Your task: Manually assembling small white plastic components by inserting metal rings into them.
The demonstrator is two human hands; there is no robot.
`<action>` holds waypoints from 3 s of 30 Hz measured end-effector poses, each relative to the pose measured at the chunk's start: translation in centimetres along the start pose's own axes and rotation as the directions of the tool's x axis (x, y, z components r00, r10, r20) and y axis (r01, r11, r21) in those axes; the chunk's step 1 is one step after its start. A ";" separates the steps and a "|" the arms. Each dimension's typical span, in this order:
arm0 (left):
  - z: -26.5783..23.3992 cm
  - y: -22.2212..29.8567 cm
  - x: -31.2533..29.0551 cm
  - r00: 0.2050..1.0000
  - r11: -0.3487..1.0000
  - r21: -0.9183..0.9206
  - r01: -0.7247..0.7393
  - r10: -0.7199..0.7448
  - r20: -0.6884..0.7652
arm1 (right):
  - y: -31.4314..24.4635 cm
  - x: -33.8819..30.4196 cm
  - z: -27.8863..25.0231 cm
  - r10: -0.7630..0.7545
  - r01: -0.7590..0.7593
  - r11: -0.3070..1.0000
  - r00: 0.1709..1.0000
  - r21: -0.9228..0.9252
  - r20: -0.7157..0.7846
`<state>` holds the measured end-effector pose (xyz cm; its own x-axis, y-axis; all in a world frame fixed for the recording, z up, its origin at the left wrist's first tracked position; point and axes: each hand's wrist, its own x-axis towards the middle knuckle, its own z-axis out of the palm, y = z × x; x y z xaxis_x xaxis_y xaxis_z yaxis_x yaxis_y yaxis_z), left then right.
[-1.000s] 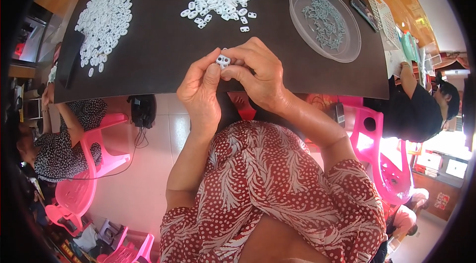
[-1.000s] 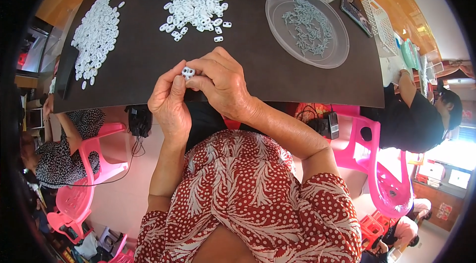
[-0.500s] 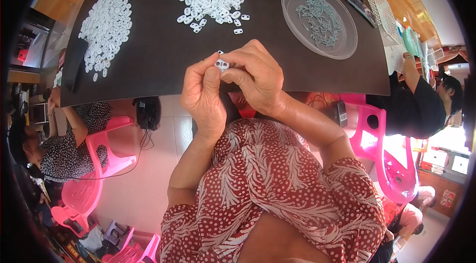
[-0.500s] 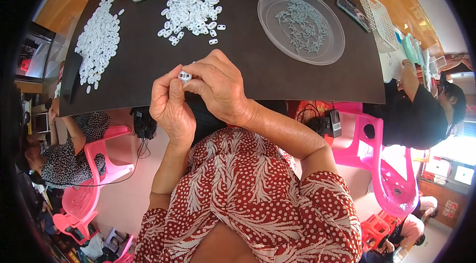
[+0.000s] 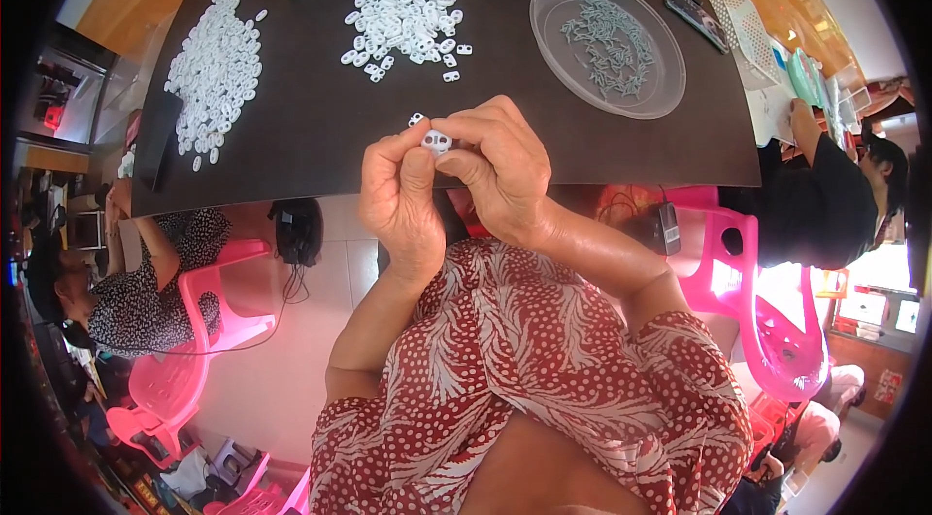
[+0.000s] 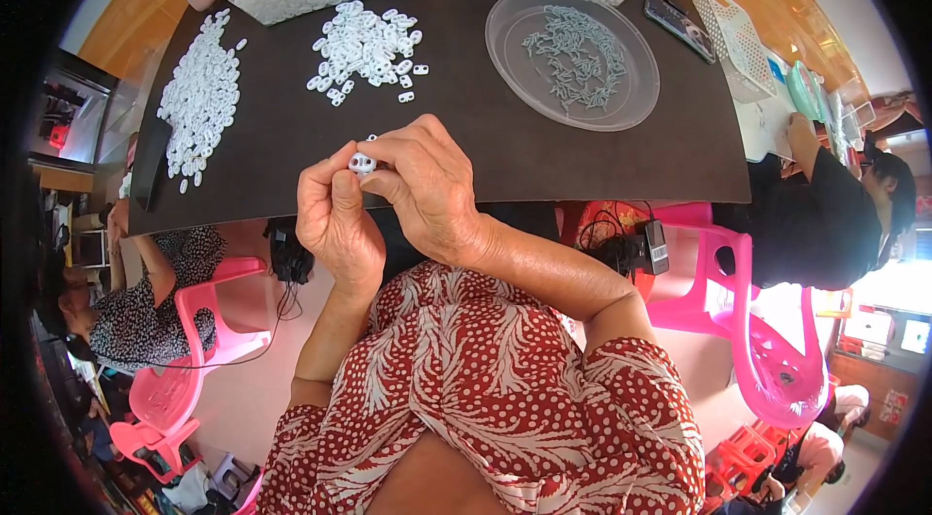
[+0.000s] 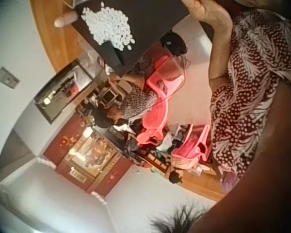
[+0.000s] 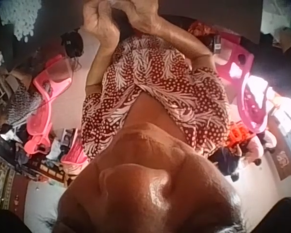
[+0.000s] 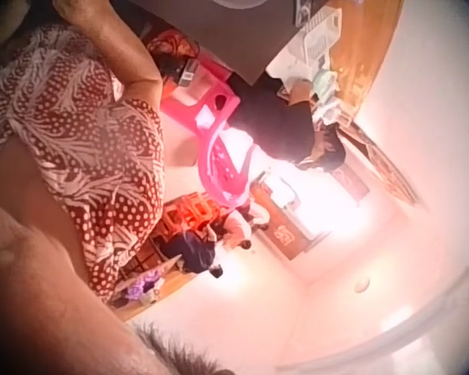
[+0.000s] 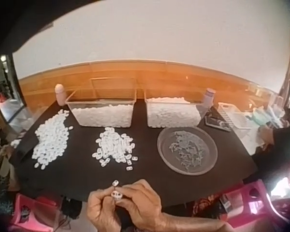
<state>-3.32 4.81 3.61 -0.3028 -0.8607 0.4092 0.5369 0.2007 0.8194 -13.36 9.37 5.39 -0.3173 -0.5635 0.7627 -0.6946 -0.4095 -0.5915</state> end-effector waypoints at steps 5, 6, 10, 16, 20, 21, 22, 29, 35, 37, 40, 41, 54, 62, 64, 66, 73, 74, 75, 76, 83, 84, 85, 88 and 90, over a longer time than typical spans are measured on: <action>0.4 -0.7 -0.4 0.998 0.997 0.059 -0.048 0.050 -0.026 | 0.3 -0.3 0.2 -0.055 0.054 0.998 0.997 -0.008 -0.060; 0.5 -0.8 -0.4 0.997 0.995 0.071 -0.069 0.071 -0.033 | 0.3 -0.2 0.2 -0.052 0.052 0.999 0.997 -0.007 -0.059; 0.7 -1.0 -0.6 0.992 0.985 0.130 -0.115 0.120 -0.034 | 0.4 -0.5 0.2 -0.114 0.113 0.993 0.992 -0.026 -0.062; 1.0 -0.8 -1.0 0.987 0.964 0.232 -0.131 0.149 -0.064 | 0.5 -0.7 0.5 -0.156 0.154 0.987 0.985 -0.035 -0.070; 0.6 -0.8 -0.9 0.989 0.952 0.276 -0.130 0.145 -0.035 | 0.6 -0.7 0.3 -0.127 0.125 0.992 0.991 -0.035 -0.038; 0.4 -0.9 -0.7 0.993 0.950 0.292 -0.114 0.121 -0.006 | 0.9 -0.3 0.1 -0.132 0.131 0.991 0.990 -0.036 -0.040; 0.4 -0.5 0.1 0.991 0.921 0.366 -0.132 0.129 0.031 | 1.0 -0.1 -0.3 -0.017 0.017 1.000 1.000 0.005 0.001; -3.7 -2.6 4.4 0.998 0.668 0.742 -0.058 0.023 0.057 | 4.7 7.8 -8.6 0.175 -0.215 0.965 0.954 -0.150 -0.242; -3.0 -3.6 5.0 0.900 0.179 0.882 -0.435 0.071 0.429 | 10.6 15.6 -13.8 0.006 -0.132 0.913 0.950 -0.385 -0.313; -3.0 -3.6 5.1 0.895 0.204 0.872 -0.444 0.046 0.444 | 12.5 17.5 -14.8 -0.101 -0.054 0.870 0.954 -0.490 -0.284; -3.1 -3.2 5.0 0.897 0.253 0.866 -0.432 0.017 0.442 | 15.1 19.6 -15.2 -0.222 0.031 0.832 0.934 -0.555 -0.281; -3.1 -3.1 4.9 0.900 0.263 0.869 -0.420 -0.004 0.436 | 16.1 20.3 -15.2 -0.130 -0.010 0.863 0.962 -0.505 -0.241; -2.4 -2.2 5.1 0.933 0.800 0.577 0.161 -0.315 0.176 | 13.2 14.4 -13.1 -0.094 0.164 0.737 0.986 -0.656 0.141; -1.0 -2.4 4.2 0.893 0.835 0.455 0.308 -0.419 0.164 | 16.1 5.4 -14.7 0.319 -0.056 0.770 0.896 -0.635 0.308; -0.9 -2.4 4.0 0.873 0.840 0.405 0.362 -0.457 0.168 | 16.7 4.8 -14.2 0.309 -0.040 0.778 0.894 -0.627 0.326; -0.8 -2.4 3.8 0.852 0.840 0.353 0.413 -0.493 0.175 | 17.0 4.6 -13.5 0.329 -0.010 0.721 0.885 -0.692 0.330; -0.9 -3.1 3.3 0.877 0.864 0.370 0.341 -0.434 0.204 | 17.3 4.3 -12.5 0.320 0.038 0.700 0.876 -0.713 0.361; -0.9 -3.1 3.3 0.880 0.865 0.381 0.326 -0.425 0.212 | 17.1 4.5 -12.7 0.304 0.012 0.743 0.885 -0.670 0.353; -1.0 -3.2 3.4 0.879 0.865 0.380 0.328 -0.427 0.212 | 16.9 4.6 -12.9 0.289 -0.013 0.782 0.894 -0.624 0.343; -1.2 -3.3 3.4 0.883 0.867 0.393 0.307 -0.413 0.222 | 16.7 4.7 -13.2 0.292 -0.015 0.780 0.893 -0.626 0.343; -1.1 -3.7 3.1 0.871 0.869 0.298 0.394 -0.457 0.181 | 14.9 3.9 -14.2 0.340 -0.020 0.734 0.877 -0.679 0.341; -1.1 -3.7 3.1 0.872 0.871 0.295 0.392 -0.454 0.182 | 14.9 3.7 -14.0 0.340 0.011 0.712 0.870 -0.702 0.358; -1.2 -3.6 3.0 0.872 0.876 0.293 0.384 -0.448 0.197 | 15.1 3.6 -13.8 0.339 0.012 0.715 0.868 -0.699 0.362; -1.4 -3.5 2.8 0.882 0.884 0.318 0.343 -0.419 0.215 | 15.3 3.5 -13.2 0.319 0.085 0.681 0.860 -0.727 0.399; -1.5 -3.3 2.7 0.892 0.887 0.344 0.309 -0.396 0.219 | 15.2 3.6 -12.9 0.320 0.151 0.641 0.839 -0.752 0.441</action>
<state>-4.73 1.15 1.43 -0.6551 -0.7445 0.1288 0.1120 0.0729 0.9910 -33.41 10.41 2.51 -0.2038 -0.9198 0.3353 -0.9790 0.1923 -0.0676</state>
